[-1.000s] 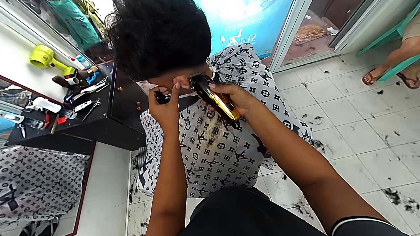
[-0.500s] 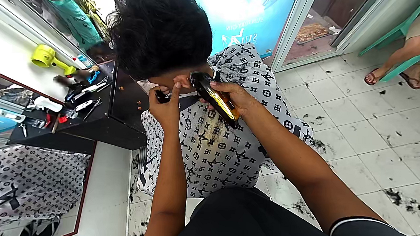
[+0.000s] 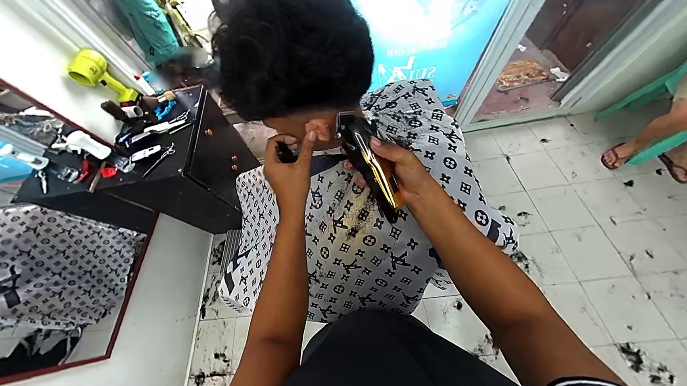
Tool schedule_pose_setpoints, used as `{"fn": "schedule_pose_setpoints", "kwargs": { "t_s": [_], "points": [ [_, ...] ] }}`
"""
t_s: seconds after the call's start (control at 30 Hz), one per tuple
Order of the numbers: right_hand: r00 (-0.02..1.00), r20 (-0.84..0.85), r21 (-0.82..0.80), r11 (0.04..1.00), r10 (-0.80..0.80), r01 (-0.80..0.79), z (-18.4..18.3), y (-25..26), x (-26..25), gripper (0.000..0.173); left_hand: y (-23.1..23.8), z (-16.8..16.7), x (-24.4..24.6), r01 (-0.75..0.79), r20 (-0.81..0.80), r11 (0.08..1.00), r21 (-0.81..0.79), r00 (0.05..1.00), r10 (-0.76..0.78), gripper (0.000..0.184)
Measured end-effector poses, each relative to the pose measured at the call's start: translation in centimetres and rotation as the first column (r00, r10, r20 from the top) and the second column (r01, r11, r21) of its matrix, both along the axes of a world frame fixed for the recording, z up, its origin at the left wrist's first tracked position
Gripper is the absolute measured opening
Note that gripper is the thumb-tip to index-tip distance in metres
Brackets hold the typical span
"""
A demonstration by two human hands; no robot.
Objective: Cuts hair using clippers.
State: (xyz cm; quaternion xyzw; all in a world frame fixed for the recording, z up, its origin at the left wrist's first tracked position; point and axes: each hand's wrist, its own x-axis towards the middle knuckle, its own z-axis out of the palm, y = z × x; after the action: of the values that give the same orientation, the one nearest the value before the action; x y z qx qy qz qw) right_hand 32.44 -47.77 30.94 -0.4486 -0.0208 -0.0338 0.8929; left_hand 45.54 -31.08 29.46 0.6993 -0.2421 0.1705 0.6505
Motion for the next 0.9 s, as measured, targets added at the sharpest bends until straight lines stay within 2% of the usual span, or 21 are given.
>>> {"fn": "schedule_pose_setpoints", "kwargs": {
  "t_s": [0.07, 0.13, 0.23, 0.33, 0.43, 0.53, 0.63, 0.73, 0.8, 0.83, 0.9],
  "points": [
    [0.991, -0.102, -0.074, 0.993, 0.084, -0.091, 0.7, 1.7, -1.2, 0.045, 0.5, -0.5, -0.1, 0.080, -0.046, 0.997, 0.008, 0.996, -0.079, 0.030],
    [0.971, -0.213, -0.162, 0.975, 0.113, -0.149, 1.3, 3.6, -1.7, 0.045, 1.3, -1.7, 0.1, 0.236, -0.132, 0.972, -0.014, 0.963, -0.236, 0.023],
    [0.967, -0.242, -0.220, 0.966, 0.080, -0.135, 2.1, 5.8, -0.8, 0.038, 2.4, -3.5, 0.7, 0.481, -0.310, 0.852, -0.204, 0.794, -0.523, 0.027],
    [0.985, -0.168, -0.266, 0.964, -0.028, -0.018, 2.4, 7.5, 1.2, 0.042, 2.8, -3.6, 0.2, 0.510, -0.416, 0.766, -0.391, 0.645, -0.641, 0.026],
    [0.985, -0.119, -0.237, 0.967, -0.129, 0.098, 2.9, 9.1, 3.0, 0.043, 3.1, -3.0, 0.6, 0.505, -0.459, 0.759, -0.411, 0.605, -0.650, 0.031],
    [0.971, -0.142, -0.182, 0.969, -0.192, 0.165, 3.0, 9.8, 3.7, 0.043, 3.0, -2.4, 0.9, 0.511, -0.450, 0.742, -0.434, 0.591, -0.670, 0.025],
    [0.964, -0.118, -0.171, 0.961, -0.237, 0.215, 2.6, 10.0, 3.9, 0.048, 3.1, -2.7, 1.6, 0.549, -0.431, 0.727, -0.413, 0.585, -0.687, 0.028],
    [0.980, -0.071, -0.321, 0.934, -0.188, 0.156, 2.0, 9.6, 2.5, 0.061, 3.3, -2.6, 1.9, 0.545, -0.443, 0.768, -0.337, 0.628, -0.640, 0.035],
    [0.985, -0.102, -0.357, 0.929, -0.142, 0.097, 1.5, 9.6, 0.8, 0.061, 3.7, -2.7, 2.5, 0.595, -0.395, 0.749, -0.290, 0.639, -0.660, 0.033],
    [0.984, -0.134, -0.309, 0.948, -0.119, 0.073, 1.1, 9.8, -0.3, 0.060, 3.8, -2.9, 3.0, 0.632, -0.366, 0.731, -0.259, 0.636, -0.680, 0.038],
    [0.978, -0.202, -0.131, 0.991, -0.057, 0.031, 0.1, 10.7, -2.4, 0.062, 4.0, -3.1, 3.3, 0.654, -0.370, 0.736, -0.173, 0.649, -0.664, 0.036]
  ]
}}
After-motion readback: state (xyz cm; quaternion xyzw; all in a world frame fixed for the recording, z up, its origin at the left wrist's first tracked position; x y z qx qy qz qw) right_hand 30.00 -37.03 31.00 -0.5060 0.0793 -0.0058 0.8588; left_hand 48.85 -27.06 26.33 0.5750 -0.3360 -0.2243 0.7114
